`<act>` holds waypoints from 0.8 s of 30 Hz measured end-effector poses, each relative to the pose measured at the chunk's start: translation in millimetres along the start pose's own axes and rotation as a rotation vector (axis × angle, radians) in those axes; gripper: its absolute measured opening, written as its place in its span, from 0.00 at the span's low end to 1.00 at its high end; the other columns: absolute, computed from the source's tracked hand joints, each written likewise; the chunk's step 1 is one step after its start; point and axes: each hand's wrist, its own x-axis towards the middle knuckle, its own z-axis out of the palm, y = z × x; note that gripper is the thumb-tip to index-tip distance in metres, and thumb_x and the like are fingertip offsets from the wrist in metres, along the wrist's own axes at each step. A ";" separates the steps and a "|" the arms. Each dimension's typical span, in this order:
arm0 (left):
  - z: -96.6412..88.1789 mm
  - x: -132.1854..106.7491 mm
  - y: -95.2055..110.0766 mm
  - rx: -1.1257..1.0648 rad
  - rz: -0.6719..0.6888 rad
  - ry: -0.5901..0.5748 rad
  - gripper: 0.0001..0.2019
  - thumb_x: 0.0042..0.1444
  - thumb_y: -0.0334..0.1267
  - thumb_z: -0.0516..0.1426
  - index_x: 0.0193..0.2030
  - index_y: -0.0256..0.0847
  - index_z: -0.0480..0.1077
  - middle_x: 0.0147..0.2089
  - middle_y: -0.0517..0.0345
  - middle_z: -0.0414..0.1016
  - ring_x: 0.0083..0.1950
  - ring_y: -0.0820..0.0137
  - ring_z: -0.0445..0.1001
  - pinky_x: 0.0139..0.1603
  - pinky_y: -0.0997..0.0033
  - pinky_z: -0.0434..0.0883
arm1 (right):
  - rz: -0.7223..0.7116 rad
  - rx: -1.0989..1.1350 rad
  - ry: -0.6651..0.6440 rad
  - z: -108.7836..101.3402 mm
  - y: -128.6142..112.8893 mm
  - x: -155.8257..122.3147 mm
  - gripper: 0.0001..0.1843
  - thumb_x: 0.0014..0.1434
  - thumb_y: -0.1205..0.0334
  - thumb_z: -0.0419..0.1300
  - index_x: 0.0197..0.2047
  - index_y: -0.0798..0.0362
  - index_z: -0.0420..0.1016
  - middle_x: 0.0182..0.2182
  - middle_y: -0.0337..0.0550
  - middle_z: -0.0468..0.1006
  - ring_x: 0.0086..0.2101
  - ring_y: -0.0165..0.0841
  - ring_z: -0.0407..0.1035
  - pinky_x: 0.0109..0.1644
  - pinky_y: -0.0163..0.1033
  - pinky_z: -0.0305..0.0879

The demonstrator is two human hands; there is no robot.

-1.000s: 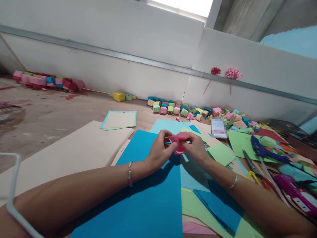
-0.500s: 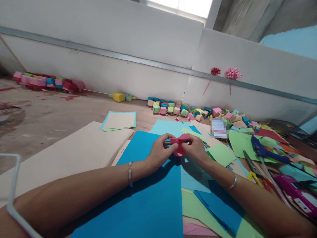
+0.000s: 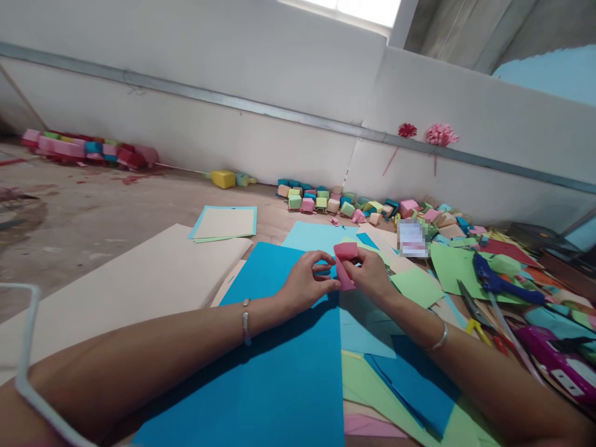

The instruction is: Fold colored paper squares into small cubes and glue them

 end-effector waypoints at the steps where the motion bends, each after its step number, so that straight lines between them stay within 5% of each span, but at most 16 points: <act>1: 0.3 -0.3 0.9 -0.015 0.011 0.010 0.18 0.40 0.34 0.67 0.38 0.39 0.67 0.45 0.54 0.71 0.49 0.60 0.76 0.44 0.60 0.78 | -0.007 0.000 -0.005 -0.4 -0.5 -0.4 0.08 0.49 0.63 0.57 0.30 0.54 0.77 0.23 0.39 0.75 0.25 0.31 0.65 0.30 0.36 0.60; 6: 2.7 -2.5 5.2 -0.043 0.043 0.030 0.18 0.42 0.38 0.67 0.37 0.40 0.64 0.43 0.56 0.70 0.48 0.62 0.76 0.42 0.63 0.78 | -0.111 -0.106 0.012 -2.3 -4.4 -3.5 0.10 0.48 0.67 0.54 0.32 0.53 0.76 0.25 0.38 0.74 0.26 0.31 0.64 0.31 0.35 0.60; 13: 0.0 0.4 0.8 0.033 0.028 0.154 0.10 0.48 0.29 0.56 0.38 0.40 0.63 0.39 0.60 0.70 0.34 0.75 0.73 0.31 0.77 0.70 | -0.177 -0.190 0.011 -1.7 -5.0 -4.6 0.04 0.50 0.66 0.54 0.28 0.52 0.70 0.25 0.38 0.70 0.27 0.31 0.62 0.31 0.36 0.57; 19: -3.1 4.9 -6.4 0.009 0.000 0.211 0.18 0.45 0.25 0.53 0.44 0.41 0.61 0.38 0.57 0.76 0.34 0.72 0.74 0.31 0.75 0.68 | -0.172 -0.192 0.056 -1.1 -1.4 -2.3 0.05 0.51 0.67 0.52 0.25 0.51 0.64 0.24 0.37 0.67 0.26 0.31 0.60 0.32 0.37 0.56; 24: -2.7 5.9 -5.6 -0.054 -0.027 0.223 0.14 0.44 0.28 0.56 0.40 0.41 0.63 0.36 0.59 0.75 0.34 0.72 0.73 0.32 0.75 0.68 | -0.171 -0.181 0.056 -1.9 -0.5 -2.2 0.05 0.49 0.68 0.51 0.25 0.51 0.66 0.25 0.38 0.68 0.27 0.32 0.61 0.32 0.37 0.56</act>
